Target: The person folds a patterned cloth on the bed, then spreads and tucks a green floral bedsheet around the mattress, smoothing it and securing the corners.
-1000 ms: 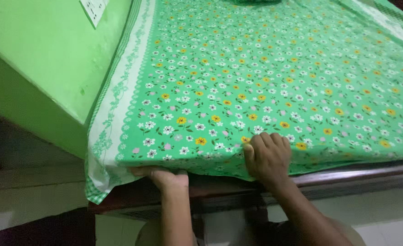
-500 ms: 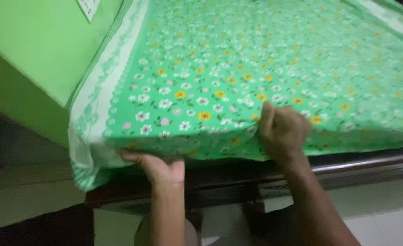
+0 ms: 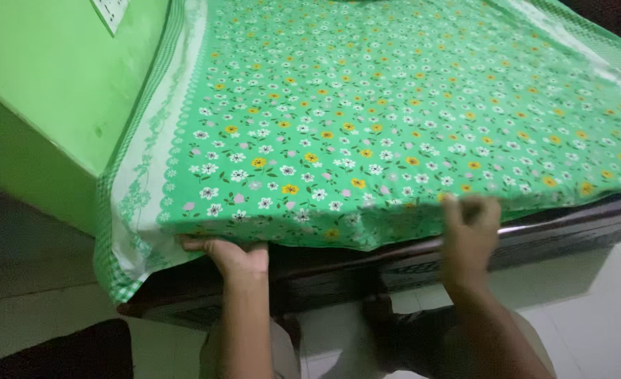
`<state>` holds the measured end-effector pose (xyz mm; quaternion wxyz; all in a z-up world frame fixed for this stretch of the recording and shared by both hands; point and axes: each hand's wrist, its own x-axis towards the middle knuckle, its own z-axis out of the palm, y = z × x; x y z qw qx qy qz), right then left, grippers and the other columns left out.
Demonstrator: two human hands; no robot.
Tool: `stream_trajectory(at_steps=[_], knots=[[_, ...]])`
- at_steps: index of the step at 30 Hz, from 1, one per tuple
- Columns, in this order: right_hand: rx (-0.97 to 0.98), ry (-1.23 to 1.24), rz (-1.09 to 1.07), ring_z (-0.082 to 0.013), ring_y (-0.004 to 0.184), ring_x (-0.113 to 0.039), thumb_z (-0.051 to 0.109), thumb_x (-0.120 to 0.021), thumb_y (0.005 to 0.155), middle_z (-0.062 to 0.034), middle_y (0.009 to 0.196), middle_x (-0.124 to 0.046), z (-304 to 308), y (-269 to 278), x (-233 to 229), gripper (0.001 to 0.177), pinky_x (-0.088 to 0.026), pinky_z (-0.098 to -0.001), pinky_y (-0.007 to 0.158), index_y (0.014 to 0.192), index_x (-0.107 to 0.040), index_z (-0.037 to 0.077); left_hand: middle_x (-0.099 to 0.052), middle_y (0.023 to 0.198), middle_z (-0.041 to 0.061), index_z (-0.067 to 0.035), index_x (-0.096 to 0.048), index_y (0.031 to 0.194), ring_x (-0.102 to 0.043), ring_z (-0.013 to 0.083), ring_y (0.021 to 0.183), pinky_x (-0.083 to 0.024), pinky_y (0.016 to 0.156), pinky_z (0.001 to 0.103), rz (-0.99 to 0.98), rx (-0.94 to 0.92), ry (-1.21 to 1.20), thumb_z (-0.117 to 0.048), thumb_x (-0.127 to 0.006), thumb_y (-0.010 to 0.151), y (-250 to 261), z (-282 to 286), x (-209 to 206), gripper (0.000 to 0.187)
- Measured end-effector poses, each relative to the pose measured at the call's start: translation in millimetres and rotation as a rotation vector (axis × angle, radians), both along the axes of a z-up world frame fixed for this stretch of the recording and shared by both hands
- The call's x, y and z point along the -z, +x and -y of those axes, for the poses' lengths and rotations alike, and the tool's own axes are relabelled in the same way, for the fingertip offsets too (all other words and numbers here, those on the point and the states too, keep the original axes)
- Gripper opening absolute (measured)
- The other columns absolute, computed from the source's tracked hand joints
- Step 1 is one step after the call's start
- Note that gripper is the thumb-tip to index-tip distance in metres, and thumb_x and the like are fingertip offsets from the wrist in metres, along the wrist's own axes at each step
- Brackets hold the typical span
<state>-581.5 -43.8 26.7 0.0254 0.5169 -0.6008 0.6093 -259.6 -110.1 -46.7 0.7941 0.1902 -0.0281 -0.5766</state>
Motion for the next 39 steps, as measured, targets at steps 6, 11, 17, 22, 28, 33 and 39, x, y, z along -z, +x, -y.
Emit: stream_trajectory(at_steps=[6, 11, 17, 22, 28, 33, 39], knots=[[-0.385, 0.736, 1.528, -0.0343, 0.107, -0.066, 0.051, -0.050, 0.098, -0.0255, 0.109, -0.065, -31.1, 40.8, 44.1, 0.053, -0.047, -0.0481, 0.108, 0.110, -0.050, -0.001, -0.027, 0.171, 0.005, -0.027, -0.028, 0.163, -0.028, 0.0356, 0.156, -0.026, 0.123, 0.063, 0.072, -0.028, -0.078, -0.088, -0.017, 0.084, 1.3, -8.5, 0.4, 0.101], [-0.713, 0.579, 1.270, -0.0485, 0.133, -0.049, 0.040, -0.058, 0.105, -0.0457, 0.132, -0.038, -1.6, 62.8, 54.1, 0.064, -0.039, -0.0554, 0.118, 0.137, -0.038, -0.012, -0.029, 0.169, 0.008, -0.027, -0.023, 0.164, -0.029, 0.0363, 0.157, -0.030, 0.123, 0.063, 0.048, -0.070, -0.145, -0.091, -0.017, 0.079, 0.3, -26.1, -14.2, 0.106], [-0.709, 0.276, 1.586, -0.0383, 0.134, -0.054, 0.027, -0.061, 0.091, -0.0236, 0.136, -0.057, -21.7, 88.9, 14.0, 0.056, -0.033, -0.0531, 0.119, 0.137, -0.043, 0.000, -0.034, 0.164, 0.009, -0.028, -0.031, 0.161, -0.036, 0.0364, 0.151, -0.035, 0.115, 0.065, -0.043, -0.079, -0.135, -0.091, -0.026, 0.075, -2.6, -29.3, -23.1, 0.107], [-0.665, 0.318, 1.759, -0.0350, 0.129, -0.051, 0.027, -0.059, 0.093, -0.0168, 0.131, -0.057, -11.3, 139.3, -11.5, 0.046, -0.038, -0.0504, 0.117, 0.133, -0.049, 0.006, -0.038, 0.166, 0.004, -0.028, -0.038, 0.159, -0.041, 0.0338, 0.150, -0.037, 0.120, 0.062, -0.143, -0.110, -0.220, -0.086, -0.038, 0.079, -8.3, -25.4, -10.3, 0.099], [-0.980, 0.137, 1.861, -0.0301, 0.131, -0.052, 0.009, -0.055, 0.098, -0.0186, 0.136, -0.055, 8.1, 164.8, -14.4, 0.044, -0.043, -0.0473, 0.120, 0.140, -0.049, -0.004, -0.038, 0.161, 0.013, -0.021, -0.039, 0.156, -0.040, 0.0397, 0.146, -0.037, 0.113, 0.067, -0.380, -0.050, -0.138, -0.090, -0.034, 0.078, -6.1, -26.1, 5.9, 0.105], [-0.682, 0.256, 1.881, -0.0365, 0.121, -0.058, 0.043, -0.052, 0.089, -0.0219, 0.129, -0.063, -3.3, 180.8, -42.1, 0.060, -0.042, -0.0575, 0.105, 0.133, -0.056, 0.002, -0.034, 0.167, 0.009, -0.021, -0.036, 0.162, -0.034, 0.0376, 0.152, -0.034, 0.120, 0.061, -0.237, 0.000, -0.411, -0.084, -0.042, 0.083, -6.4, -27.2, 3.7, 0.101], [-0.737, 0.375, 1.706, -0.0383, 0.127, -0.060, 0.024, -0.066, 0.090, -0.0171, 0.137, -0.059, -47.9, 198.7, -46.0, 0.058, -0.045, -0.0672, 0.108, 0.142, -0.051, 0.004, -0.035, 0.165, 0.009, -0.021, -0.037, 0.160, -0.036, 0.0369, 0.150, -0.035, 0.119, 0.060, -0.141, 0.146, -0.355, -0.082, -0.043, 0.083, -10.8, -38.9, -23.9, 0.099]])
